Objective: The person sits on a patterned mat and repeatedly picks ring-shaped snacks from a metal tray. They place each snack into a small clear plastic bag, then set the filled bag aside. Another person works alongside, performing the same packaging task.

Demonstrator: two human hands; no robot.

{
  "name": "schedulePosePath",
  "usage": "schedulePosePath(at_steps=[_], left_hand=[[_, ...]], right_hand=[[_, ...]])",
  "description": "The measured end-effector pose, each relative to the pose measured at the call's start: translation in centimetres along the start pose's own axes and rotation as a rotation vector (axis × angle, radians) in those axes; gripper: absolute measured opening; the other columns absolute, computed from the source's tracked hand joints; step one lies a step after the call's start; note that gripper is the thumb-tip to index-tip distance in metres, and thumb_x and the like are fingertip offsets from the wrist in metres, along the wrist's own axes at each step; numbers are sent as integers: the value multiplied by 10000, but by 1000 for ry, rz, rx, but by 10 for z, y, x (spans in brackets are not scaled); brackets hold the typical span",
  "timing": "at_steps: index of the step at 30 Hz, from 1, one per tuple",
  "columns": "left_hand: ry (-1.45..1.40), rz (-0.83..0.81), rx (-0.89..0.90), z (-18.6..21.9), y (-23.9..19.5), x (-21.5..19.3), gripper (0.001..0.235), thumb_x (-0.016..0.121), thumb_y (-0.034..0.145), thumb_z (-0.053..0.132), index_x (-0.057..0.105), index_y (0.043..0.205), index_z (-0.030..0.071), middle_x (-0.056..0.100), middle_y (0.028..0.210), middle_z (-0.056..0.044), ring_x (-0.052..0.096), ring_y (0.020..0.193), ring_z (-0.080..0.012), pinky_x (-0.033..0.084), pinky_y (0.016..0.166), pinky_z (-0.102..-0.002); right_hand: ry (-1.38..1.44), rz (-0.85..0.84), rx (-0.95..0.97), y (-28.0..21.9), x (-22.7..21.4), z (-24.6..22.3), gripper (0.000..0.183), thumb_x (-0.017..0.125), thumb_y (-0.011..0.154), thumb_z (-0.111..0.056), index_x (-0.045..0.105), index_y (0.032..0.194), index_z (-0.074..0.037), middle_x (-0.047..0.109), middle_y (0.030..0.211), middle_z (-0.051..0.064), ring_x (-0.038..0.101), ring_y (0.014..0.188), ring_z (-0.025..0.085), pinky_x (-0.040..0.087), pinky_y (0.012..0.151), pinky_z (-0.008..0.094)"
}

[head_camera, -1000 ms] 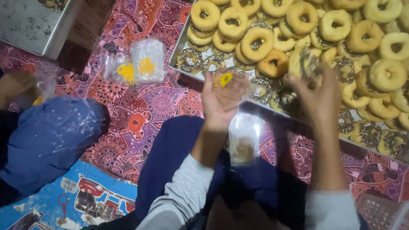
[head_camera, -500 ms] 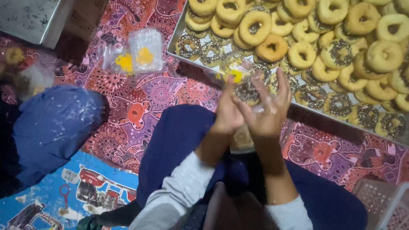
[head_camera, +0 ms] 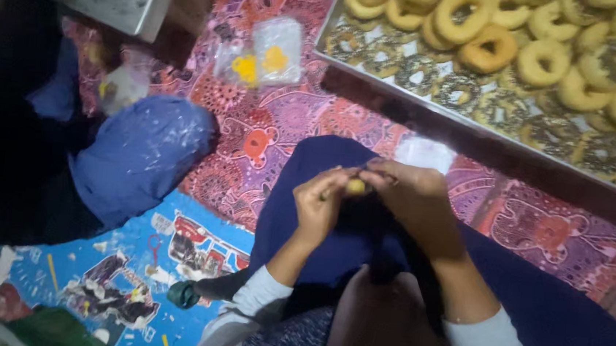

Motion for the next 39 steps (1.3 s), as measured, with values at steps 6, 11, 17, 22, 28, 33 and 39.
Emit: schedulePosePath(at_steps=[6, 11, 17, 22, 28, 33, 39], left_hand=[[-500, 44, -473, -73, -19, -11, 253, 593, 1026, 152, 734, 1077, -52, 782, 1014, -137, 761, 942, -205, 603, 897, -337], [-428, 85, -662, -87, -36, -7, 222, 654, 1010, 109, 769, 1098, -59, 763, 969, -130, 701, 853, -190, 570, 757, -320], [128, -65, -282, -41, -25, -5, 210, 644, 981, 131, 781, 1054, -10, 793, 952, -79, 778, 914, -142, 604, 813, -285], [-386, 209, -274, -17, -17, -12, 247, 618, 1037, 168, 735, 1117, -34, 762, 1171, -145, 725, 1125, -221, 566, 1028, -346], [76, 236, -117, -6, -23, -22, 343, 628, 976, 200, 605, 1223, -38, 599, 1307, -129, 557, 1252, -226, 427, 1075, -389], [-332, 151, -626, -80, -33, -18, 274, 607, 1060, 177, 770, 1110, -37, 764, 1105, -123, 664, 998, -167, 511, 912, -292], [6, 194, -229, -44, -28, -21, 157, 672, 1003, 109, 656, 914, -20, 618, 930, -63, 533, 802, -125, 434, 692, -260]], right_hand=[[-378, -518, 260, -18, 90, 6, 236, 607, 1006, -296, 755, 881, -161, 754, 842, 94, 717, 752, 314, 562, 672, 460], [-147, -70, 56, 3, 62, -20, 198, 623, 965, -198, 707, 1116, -101, 707, 961, 127, 705, 876, 318, 572, 736, 444], [-222, -45, 93, 3, 59, 21, 255, 632, 967, -77, 650, 1211, -4, 715, 1019, 170, 692, 895, 330, 567, 796, 437], [628, -158, 485, -50, 90, 73, 548, 680, 886, -73, 462, 1389, -58, 626, 1272, 120, 625, 1130, 216, 532, 945, 351], [974, -125, 776, -113, 157, 94, 448, 636, 981, -141, 560, 1413, -51, 664, 1283, 126, 645, 1145, 189, 542, 986, 329], [705, -62, 468, -82, 136, 85, 366, 423, 1098, -109, 628, 1398, -72, 691, 1331, 89, 648, 1241, 185, 481, 1071, 309], [441, 425, 590, -85, 93, 99, 116, 625, 1045, -123, 660, 975, -36, 644, 943, 97, 658, 856, 181, 544, 788, 302]])
Point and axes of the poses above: each hand's wrist, its own y-axis towards the middle knuckle, its own x-axis out of the palm, z = x × y, the point moved 9 cm from there along y, towards the middle knuckle
